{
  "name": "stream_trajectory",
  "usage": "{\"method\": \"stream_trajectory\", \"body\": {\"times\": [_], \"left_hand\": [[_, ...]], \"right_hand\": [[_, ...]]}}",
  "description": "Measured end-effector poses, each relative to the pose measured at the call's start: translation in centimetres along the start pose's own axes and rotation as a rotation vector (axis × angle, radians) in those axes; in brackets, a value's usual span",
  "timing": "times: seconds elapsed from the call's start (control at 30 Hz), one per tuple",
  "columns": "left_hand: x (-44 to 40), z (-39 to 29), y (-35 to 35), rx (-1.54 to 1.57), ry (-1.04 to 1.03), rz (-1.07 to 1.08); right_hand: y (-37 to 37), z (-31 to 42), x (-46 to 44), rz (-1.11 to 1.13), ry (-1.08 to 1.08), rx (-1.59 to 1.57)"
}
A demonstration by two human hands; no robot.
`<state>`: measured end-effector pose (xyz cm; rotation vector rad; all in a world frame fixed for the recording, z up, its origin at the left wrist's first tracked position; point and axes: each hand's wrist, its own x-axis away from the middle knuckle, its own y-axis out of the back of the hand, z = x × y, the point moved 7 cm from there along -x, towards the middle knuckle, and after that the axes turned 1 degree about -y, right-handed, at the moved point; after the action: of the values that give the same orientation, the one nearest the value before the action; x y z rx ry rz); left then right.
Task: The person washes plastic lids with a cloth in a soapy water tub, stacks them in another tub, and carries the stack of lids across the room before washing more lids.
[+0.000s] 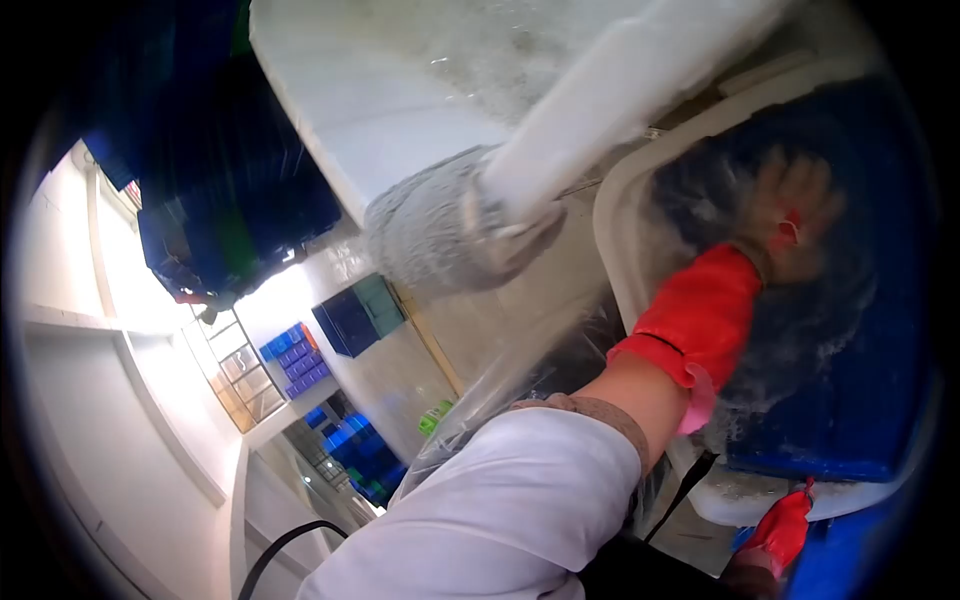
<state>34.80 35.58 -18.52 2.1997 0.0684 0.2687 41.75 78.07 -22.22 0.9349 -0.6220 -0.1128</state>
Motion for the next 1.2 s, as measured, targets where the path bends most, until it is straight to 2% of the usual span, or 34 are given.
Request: {"method": "stream_trajectory", "body": {"times": [0.07, 0.1, 0.17, 0.3, 0.4, 0.47, 0.57, 0.63, 0.67, 0.7, 0.73, 0.8, 0.83, 0.87, 0.9, 0.97, 1.1, 1.2], "left_hand": [[-1.2, -0.6, 1.0, -0.081, 0.062, 0.321], [0.0, 0.2, -0.8, -0.083, 0.072, 0.301], [2.5, -0.1, -1.0, -0.083, 0.073, -0.294], [8.8, -0.1, 0.1, -0.13, 0.172, -0.291], [12.6, 1.0, -1.9, -0.153, 0.258, -0.115], [14.6, -0.1, 0.2, -0.308, 0.122, -0.315], [16.2, -0.3, -0.1, -0.183, 0.121, -0.28], [15.2, -1.3, 2.8, -0.032, 0.165, -0.126], [14.7, -0.7, 2.5, 0.01, 0.127, -0.197], [14.1, -0.6, 2.6, -0.024, -0.05, -0.465], [13.2, 1.2, 0.1, -0.087, -0.002, -0.339], [7.5, 0.0, 2.8, 0.101, -0.044, -0.055], [6.5, -0.3, 2.9, -0.058, -0.09, -0.139], [5.9, -0.4, 2.9, -0.22, -0.13, -0.227], [4.5, 0.4, 2.1, -0.202, -0.166, -0.21], [1.1, 3.1, 0.2, -0.141, -0.085, -0.229], [-0.8, 3.1, -3.0, -0.079, 0.187, 0.084], [-1.2, 2.8, -3.6, -0.13, 0.053, -0.096]], "right_hand": [[-0.3, -0.5, -0.5, 0.043, -0.016, -0.019], [-0.9, -1.2, -0.5, 0.058, -0.019, -0.035], [-1.1, -1.4, -0.5, 0.109, -0.023, -0.054], [-0.1, -2.3, -0.5, 0.162, -0.051, -0.141], [0.0, -3.8, -1.3, 0.226, -0.087, -0.22], [0.2, -4.6, -2.3, 0.262, -0.117, -0.294], [2.5, -6.2, -3.8, 0.272, -0.195, -0.433], [4.6, -8.1, -4.6, 0.238, -0.238, -0.559], [5.4, -9.3, -4.8, 0.213, -0.261, -0.62], [6.0, -10.3, -4.9, 0.186, -0.288, -0.677], [5.8, -11.0, -5.0, 0.17, -0.309, -0.719], [5.6, -13.8, -6.5, 0.132, -0.34, -0.761], [5.2, -15.4, -7.1, 0.113, -0.335, -0.755], [4.6, -21.1, -9.7, 0.043, -0.311, -0.675], [4.1, -26.5, -12.3, -0.027, -0.293, -0.592], [3.8, -27.1, -11.3, -0.087, -0.328, -0.608], [2.3, -26.4, -9.7, -0.136, -0.375, -0.703], [2.2, -26.3, -8.2, -0.151, -0.407, -0.745]]}}
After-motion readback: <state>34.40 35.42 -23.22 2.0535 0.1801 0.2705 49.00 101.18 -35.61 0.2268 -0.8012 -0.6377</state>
